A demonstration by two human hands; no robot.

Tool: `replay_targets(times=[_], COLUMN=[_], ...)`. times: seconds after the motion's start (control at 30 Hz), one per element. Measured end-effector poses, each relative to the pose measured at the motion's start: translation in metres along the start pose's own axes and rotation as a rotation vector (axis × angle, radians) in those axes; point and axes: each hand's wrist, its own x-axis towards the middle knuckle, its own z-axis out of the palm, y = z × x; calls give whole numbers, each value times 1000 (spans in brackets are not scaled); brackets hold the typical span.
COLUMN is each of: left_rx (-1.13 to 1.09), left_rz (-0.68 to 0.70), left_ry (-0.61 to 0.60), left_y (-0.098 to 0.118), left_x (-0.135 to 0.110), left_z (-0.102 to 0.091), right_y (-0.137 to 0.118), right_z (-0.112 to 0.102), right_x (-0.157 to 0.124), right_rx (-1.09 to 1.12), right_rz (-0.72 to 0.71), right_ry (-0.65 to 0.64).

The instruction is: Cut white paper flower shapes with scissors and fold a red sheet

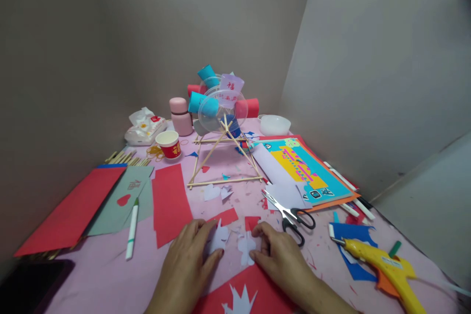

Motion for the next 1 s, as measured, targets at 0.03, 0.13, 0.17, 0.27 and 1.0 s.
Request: replay_targets(times=[0.03,0.13,0.17,0.27,1.0], left_rx=[11,48,62,98,-118], left_rz=[6,27,34,72,219], left_ry=[-9,-23,-12,58,78], left_y=[0,0,0,0,26], left_x=[1,1,1,1,-2], left_z=[-1,-3,-3,-1,1], right_y=[0,0,0,0,-3], right_z=[0,0,0,0,3], right_x=[0,2,2,2,2], right_rx=[3,11,14,22,456], right_rz=[-4,-15,-12,6,40], right_ry=[0,-4,-2,1,-62])
